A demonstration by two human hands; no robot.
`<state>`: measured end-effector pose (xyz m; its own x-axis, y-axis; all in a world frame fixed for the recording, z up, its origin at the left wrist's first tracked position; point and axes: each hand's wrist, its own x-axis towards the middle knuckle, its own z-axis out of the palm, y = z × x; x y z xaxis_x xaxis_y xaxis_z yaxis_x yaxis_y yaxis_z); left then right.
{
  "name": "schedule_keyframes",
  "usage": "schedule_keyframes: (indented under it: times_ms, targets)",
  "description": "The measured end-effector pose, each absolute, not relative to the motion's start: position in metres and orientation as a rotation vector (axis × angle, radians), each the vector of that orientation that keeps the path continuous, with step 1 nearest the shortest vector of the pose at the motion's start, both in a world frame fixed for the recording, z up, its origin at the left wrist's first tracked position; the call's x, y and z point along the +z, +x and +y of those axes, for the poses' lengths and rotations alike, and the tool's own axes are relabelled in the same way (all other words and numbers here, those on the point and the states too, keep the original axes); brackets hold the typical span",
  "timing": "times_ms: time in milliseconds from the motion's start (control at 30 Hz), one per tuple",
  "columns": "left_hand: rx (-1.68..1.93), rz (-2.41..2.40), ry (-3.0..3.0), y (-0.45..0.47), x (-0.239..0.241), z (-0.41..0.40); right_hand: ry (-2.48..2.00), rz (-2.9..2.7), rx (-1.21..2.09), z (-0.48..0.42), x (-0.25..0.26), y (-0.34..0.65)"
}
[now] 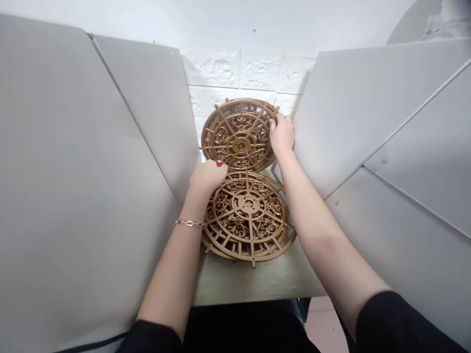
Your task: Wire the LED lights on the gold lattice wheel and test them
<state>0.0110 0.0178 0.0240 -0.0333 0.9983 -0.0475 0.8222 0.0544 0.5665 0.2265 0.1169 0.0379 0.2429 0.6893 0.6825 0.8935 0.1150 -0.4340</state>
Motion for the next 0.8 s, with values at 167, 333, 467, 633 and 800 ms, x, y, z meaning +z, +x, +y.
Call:
schedule_keyframes:
  times_ms: [167, 333, 467, 633, 800]
  targets:
    - [0.708, 1.934, 1.943, 0.019, 0.031, 0.041, -1.761, -1.473, -0.277, 0.105, 0.036, 0.218]
    - [0.784, 2.038, 1.898, 0.022, 0.025, 0.063, -1.806, -1.458, -0.322, 0.097, 0.028, 0.207]
    - [0.758, 2.031, 1.872, 0.022, 0.02, 0.075, -1.837, -1.481, -0.332, 0.093, 0.025, 0.204]
    - [0.681, 1.944, 1.928, 0.023, 0.018, 0.082, -1.842, -1.582, -0.313, 0.087, 0.027, 0.203]
    - [0.714, 1.927, 1.927, 0.023, 0.018, 0.078, -1.991, -1.59, -0.118, 0.074, 0.037, 0.201]
